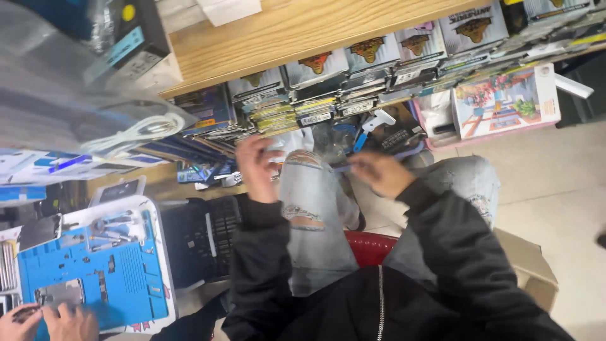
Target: The person picks up mobile phone screen protector boxes and white envelopes from a shelf and a cardboard box, handles them by hand one by one, and places them onto their lap while sitting in a repair workspace.
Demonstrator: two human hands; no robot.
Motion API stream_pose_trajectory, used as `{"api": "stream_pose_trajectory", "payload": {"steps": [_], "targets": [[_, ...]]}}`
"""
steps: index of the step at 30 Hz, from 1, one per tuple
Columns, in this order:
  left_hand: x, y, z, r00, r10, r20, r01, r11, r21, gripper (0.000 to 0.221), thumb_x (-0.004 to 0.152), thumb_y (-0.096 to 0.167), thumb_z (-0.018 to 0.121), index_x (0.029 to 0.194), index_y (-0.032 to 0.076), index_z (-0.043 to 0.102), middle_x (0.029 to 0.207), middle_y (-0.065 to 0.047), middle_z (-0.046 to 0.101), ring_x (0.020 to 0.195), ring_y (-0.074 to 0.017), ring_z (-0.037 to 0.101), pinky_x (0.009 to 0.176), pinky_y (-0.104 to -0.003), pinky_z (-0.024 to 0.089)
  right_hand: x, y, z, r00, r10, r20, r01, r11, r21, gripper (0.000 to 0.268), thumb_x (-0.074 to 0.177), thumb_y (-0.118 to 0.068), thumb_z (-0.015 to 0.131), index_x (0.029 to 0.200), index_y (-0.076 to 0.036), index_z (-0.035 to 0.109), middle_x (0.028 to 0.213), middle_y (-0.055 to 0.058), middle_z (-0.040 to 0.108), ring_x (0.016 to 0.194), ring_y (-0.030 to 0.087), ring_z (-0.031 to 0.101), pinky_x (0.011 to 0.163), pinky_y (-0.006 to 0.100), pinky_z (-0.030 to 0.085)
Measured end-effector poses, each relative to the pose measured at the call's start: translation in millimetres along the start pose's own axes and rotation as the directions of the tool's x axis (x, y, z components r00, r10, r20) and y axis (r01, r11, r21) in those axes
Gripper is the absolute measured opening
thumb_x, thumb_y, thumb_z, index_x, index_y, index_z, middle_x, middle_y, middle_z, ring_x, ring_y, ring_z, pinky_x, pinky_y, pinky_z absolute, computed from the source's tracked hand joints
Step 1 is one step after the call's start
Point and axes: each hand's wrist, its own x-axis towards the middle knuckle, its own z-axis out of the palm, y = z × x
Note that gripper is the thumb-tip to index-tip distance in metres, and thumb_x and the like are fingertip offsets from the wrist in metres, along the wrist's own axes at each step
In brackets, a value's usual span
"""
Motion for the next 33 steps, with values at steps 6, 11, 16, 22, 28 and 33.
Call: {"api": "stream_pose_trajectory", "payload": {"steps": [6,11,16,22,28,33], "targets": [[19,61,-34,0.981,0.089,-0.173,-0.073,0.993,0.095,0.065,0.098,0.072,0.039,0.114,0.015,0.064,0.102,-0.011,0.07,0.073,-0.0208,0.069,0.047,-0.024,0.038,-4,8,33,0.965,0.073,0.251,-0.017,0.976,-0.217,0.035,0.102,-0.031,0.057,0.131,-0.013,0.064,0.103,0.015,0.075,0.094,0.033,0.076,0.079,0.046,0.064],[32,76,-28,0.961,0.121,-0.25,-0.07,0.977,0.203,0.064,0.096,0.068,0.053,0.092,0.007,0.072,0.081,-0.014,0.073,0.055,-0.0183,0.069,0.037,-0.021,0.031,1,32,38,0.962,0.108,0.251,-0.032,0.957,-0.287,0.037,0.104,-0.037,0.054,0.134,-0.016,0.061,0.106,0.013,0.073,0.091,0.03,0.077,0.075,0.044,0.064],[30,64,-28,0.945,0.198,-0.259,-0.137,0.962,0.235,0.044,0.104,0.045,0.055,0.085,0.007,0.07,0.073,-0.013,0.071,0.051,-0.0181,0.066,0.039,-0.023,0.034,3,38,35,0.956,0.168,0.241,-0.089,0.948,-0.306,0.036,0.105,-0.039,0.052,0.135,-0.02,0.059,0.107,0.011,0.072,0.093,0.028,0.077,0.076,0.042,0.065],[29,86,-13,0.949,0.209,-0.235,-0.135,0.946,0.296,0.047,0.102,0.049,0.058,0.084,0.007,0.069,0.07,-0.01,0.071,0.052,-0.014,0.066,0.041,-0.021,0.033,2,33,37,0.946,0.193,0.262,-0.1,0.939,-0.33,0.036,0.103,-0.035,0.052,0.136,-0.023,0.058,0.108,0.01,0.072,0.093,0.028,0.077,0.075,0.043,0.065],[13,66,-15,0.938,0.232,-0.258,-0.179,0.961,0.212,0.044,0.105,0.043,0.06,0.081,0.007,0.06,0.073,-0.014,0.069,0.053,-0.0169,0.064,0.043,-0.023,0.038,2,26,30,0.947,0.192,0.258,-0.102,0.941,-0.324,0.037,0.103,-0.036,0.052,0.137,-0.024,0.057,0.109,0.01,0.072,0.096,0.027,0.077,0.077,0.041,0.065],[1,-9,-69,0.952,0.2,-0.232,-0.199,0.98,0.027,0.036,0.1,0.034,0.064,0.085,0.002,0.065,0.084,-0.021,0.07,0.064,-0.0262,0.067,0.058,-0.036,0.055,0,21,28,0.945,0.171,0.278,-0.084,0.951,-0.297,0.036,0.104,-0.033,0.051,0.138,-0.021,0.057,0.108,0.012,0.071,0.096,0.028,0.077,0.077,0.041,0.065]]}}
